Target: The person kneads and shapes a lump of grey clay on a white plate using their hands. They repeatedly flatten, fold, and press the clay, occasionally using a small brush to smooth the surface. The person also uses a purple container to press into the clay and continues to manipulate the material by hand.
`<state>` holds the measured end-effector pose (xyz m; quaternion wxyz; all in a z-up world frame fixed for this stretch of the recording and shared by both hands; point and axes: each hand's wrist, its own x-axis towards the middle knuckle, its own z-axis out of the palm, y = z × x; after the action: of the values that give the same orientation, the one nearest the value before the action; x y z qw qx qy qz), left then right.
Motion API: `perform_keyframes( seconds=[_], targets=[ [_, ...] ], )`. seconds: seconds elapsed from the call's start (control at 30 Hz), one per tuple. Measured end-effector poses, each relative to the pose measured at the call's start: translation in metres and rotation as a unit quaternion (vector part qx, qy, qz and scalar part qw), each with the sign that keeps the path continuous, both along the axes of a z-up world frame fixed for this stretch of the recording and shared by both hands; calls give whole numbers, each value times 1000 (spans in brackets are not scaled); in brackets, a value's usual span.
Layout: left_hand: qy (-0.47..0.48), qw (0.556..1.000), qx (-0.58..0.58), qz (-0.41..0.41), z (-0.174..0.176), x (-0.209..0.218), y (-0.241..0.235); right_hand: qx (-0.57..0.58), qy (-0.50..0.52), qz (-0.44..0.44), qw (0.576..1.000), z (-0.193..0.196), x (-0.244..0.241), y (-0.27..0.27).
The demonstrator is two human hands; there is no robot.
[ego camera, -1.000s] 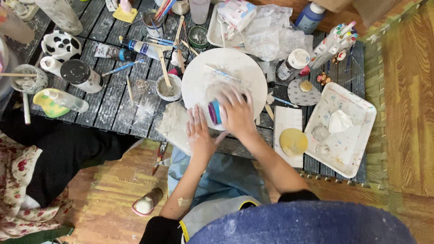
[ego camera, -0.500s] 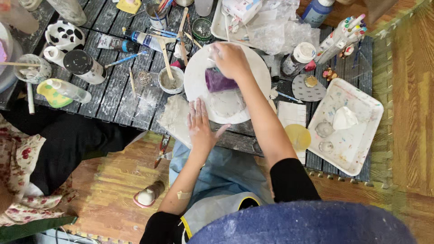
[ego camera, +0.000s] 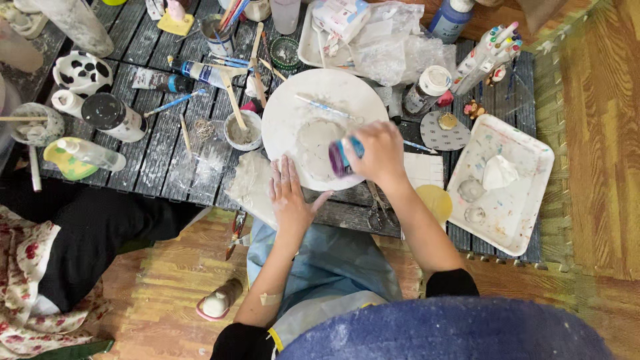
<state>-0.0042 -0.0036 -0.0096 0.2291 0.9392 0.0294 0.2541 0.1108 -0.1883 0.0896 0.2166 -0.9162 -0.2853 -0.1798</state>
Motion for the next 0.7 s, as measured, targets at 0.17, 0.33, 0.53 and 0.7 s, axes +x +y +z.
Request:
perform_keyframes(
  seconds=[0.17, 0.33, 0.53, 0.7],
  targets=[
    [28, 1000, -12, 2, 1, 2, 3, -27, 23, 22, 999, -6, 4, 3],
    [35, 999, -13, -16, 0, 2, 7, -11, 72, -66, 995, -23, 77, 25],
    [48, 999, -19, -14, 2, 0, 10, -206, -41, -242, 947, -40, 174, 71],
    [47, 998, -32, -19, 2, 0, 7, -72, -25, -141, 987, -46, 142, 59]
  ],
)
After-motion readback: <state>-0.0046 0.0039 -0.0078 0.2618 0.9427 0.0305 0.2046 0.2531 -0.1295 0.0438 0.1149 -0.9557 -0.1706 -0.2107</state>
